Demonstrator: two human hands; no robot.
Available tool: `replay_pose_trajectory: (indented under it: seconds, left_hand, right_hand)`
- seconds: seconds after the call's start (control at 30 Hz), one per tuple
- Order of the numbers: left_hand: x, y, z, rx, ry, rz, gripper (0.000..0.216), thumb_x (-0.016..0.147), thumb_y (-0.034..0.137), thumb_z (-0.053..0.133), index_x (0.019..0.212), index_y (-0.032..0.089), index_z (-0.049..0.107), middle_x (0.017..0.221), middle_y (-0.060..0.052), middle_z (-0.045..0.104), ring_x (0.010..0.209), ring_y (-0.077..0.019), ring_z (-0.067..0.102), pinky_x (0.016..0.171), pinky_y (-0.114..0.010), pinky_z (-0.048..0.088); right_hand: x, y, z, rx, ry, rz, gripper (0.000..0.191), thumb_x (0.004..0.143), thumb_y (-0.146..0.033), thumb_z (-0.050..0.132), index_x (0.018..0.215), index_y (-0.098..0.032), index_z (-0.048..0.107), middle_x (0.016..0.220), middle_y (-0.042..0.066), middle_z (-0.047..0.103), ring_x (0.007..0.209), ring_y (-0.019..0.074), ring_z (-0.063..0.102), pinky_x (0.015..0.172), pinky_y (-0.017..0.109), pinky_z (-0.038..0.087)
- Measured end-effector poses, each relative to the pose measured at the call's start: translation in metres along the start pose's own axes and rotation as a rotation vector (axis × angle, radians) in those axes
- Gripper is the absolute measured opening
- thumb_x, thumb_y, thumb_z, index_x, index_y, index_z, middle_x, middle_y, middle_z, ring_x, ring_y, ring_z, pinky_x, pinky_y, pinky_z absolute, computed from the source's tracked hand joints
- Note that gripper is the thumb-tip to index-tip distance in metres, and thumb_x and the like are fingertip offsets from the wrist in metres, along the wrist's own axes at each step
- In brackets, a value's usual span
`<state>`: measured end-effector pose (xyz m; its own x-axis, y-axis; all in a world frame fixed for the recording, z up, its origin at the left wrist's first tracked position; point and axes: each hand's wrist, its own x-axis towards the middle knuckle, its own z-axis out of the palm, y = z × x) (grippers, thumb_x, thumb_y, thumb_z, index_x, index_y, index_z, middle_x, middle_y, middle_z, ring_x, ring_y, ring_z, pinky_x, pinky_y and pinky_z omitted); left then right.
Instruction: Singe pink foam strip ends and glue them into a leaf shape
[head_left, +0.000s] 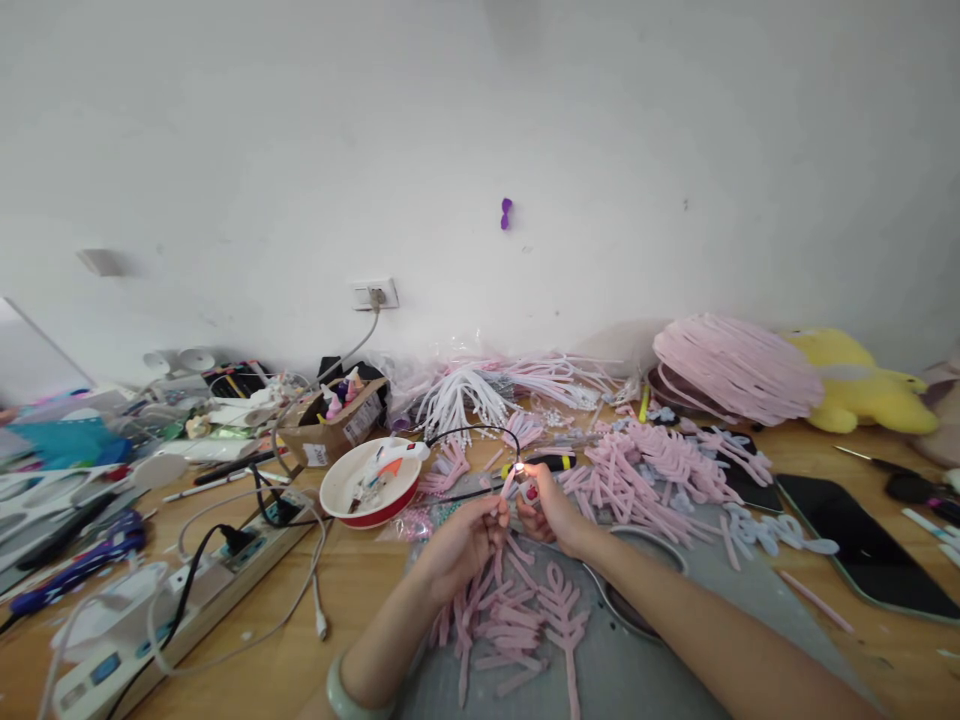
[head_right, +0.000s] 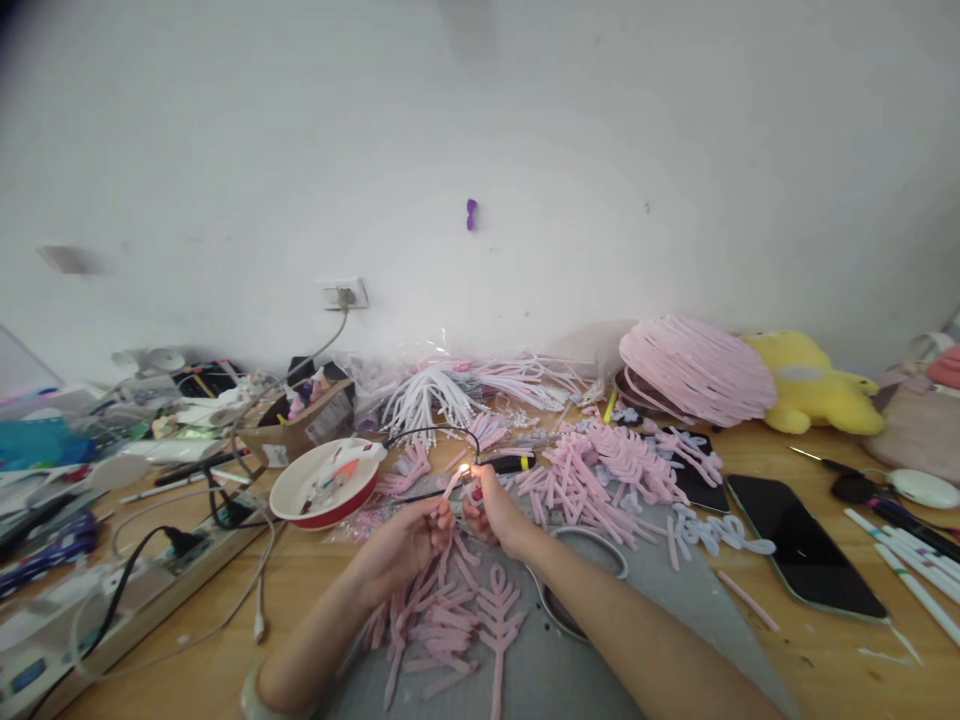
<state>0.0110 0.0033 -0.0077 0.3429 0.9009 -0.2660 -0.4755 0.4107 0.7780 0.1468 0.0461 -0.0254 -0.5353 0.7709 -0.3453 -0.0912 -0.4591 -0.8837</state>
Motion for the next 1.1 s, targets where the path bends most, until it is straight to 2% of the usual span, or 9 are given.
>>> replay_pose_trajectory:
  seconds: [0.37,0.6,0.73,0.8,0.9,1.03,1.1]
  left_hand:
    - [-0.0007,0.0008,-0.0029,-0.072,-0.018,-0.037,0.012,0.072,0.016,0.055,0.061,0.012,0.055,0.055,0.002,0.048,0.048,-0.0067,0.042,0.052,-0.02,0.033]
    - [-0.003,0.0017,-0.0006,-0.079,-0.023,-0.041,0.013,0.071,0.018,0.055,0.06,0.011,0.056,0.055,0.001,0.05,0.049,-0.0071,0.042,0.053,-0.02,0.034]
    - [-0.0034,0.0014,0.0016,-0.006,-0.012,-0.025,0.014,0.068,0.021,0.056,0.057,0.013,0.055,0.054,0.002,0.048,0.048,-0.0072,0.041,0.053,-0.021,0.033]
    - [-0.0023,0.0008,0.0016,0.113,0.024,0.053,0.016,0.067,0.025,0.055,0.055,0.014,0.053,0.054,0.002,0.047,0.049,-0.0081,0.04,0.054,-0.022,0.033]
    - [0.0003,0.0015,-0.0007,0.393,0.174,0.254,0.019,0.067,0.031,0.054,0.056,0.015,0.054,0.054,0.002,0.049,0.05,-0.0098,0.041,0.053,-0.023,0.032]
    - [0.0007,0.0065,-0.0045,0.618,0.311,0.411,0.018,0.064,0.03,0.059,0.053,0.016,0.054,0.052,0.004,0.049,0.053,-0.0109,0.042,0.055,-0.022,0.032]
    - [-0.0008,0.0087,-0.0053,0.813,0.373,0.499,0.019,0.067,0.03,0.057,0.053,0.016,0.054,0.051,0.004,0.049,0.055,-0.012,0.044,0.056,-0.022,0.033]
  right_hand:
    - [-0.0007,-0.0003,0.001,-0.018,0.053,0.024,0.052,0.081,-0.051,0.012,0.043,-0.019,0.03,0.033,-0.007,0.017,0.027,0.0045,0.012,0.03,0.017,0.006]
    - [0.002,0.0014,-0.0013,0.029,-0.006,0.023,0.052,0.081,-0.05,0.013,0.042,-0.019,0.03,0.032,-0.007,0.019,0.026,0.0041,0.012,0.029,0.017,0.006]
    - [0.0027,0.0024,-0.0025,0.043,-0.016,0.025,0.052,0.08,-0.05,0.015,0.041,-0.019,0.03,0.031,-0.007,0.019,0.025,0.0042,0.012,0.029,0.017,0.005]
    - [0.0016,0.0013,-0.0016,0.038,-0.003,0.026,0.053,0.081,-0.05,0.014,0.041,-0.019,0.03,0.031,-0.007,0.019,0.025,0.0043,0.011,0.029,0.017,0.005]
    - [-0.0013,-0.0018,0.0012,0.016,0.033,0.036,0.054,0.082,-0.051,0.012,0.042,-0.019,0.029,0.032,-0.007,0.017,0.026,0.0043,0.01,0.029,0.017,0.004]
    - [-0.0046,-0.0046,0.0036,-0.027,0.078,0.058,0.057,0.08,-0.06,0.011,0.043,-0.019,0.027,0.034,-0.008,0.013,0.028,0.0043,0.009,0.03,0.017,0.005]
    - [-0.0051,-0.0047,0.0034,-0.037,0.074,0.066,0.058,0.079,-0.063,0.011,0.043,-0.019,0.027,0.034,-0.008,0.014,0.029,0.0043,0.009,0.03,0.017,0.005]
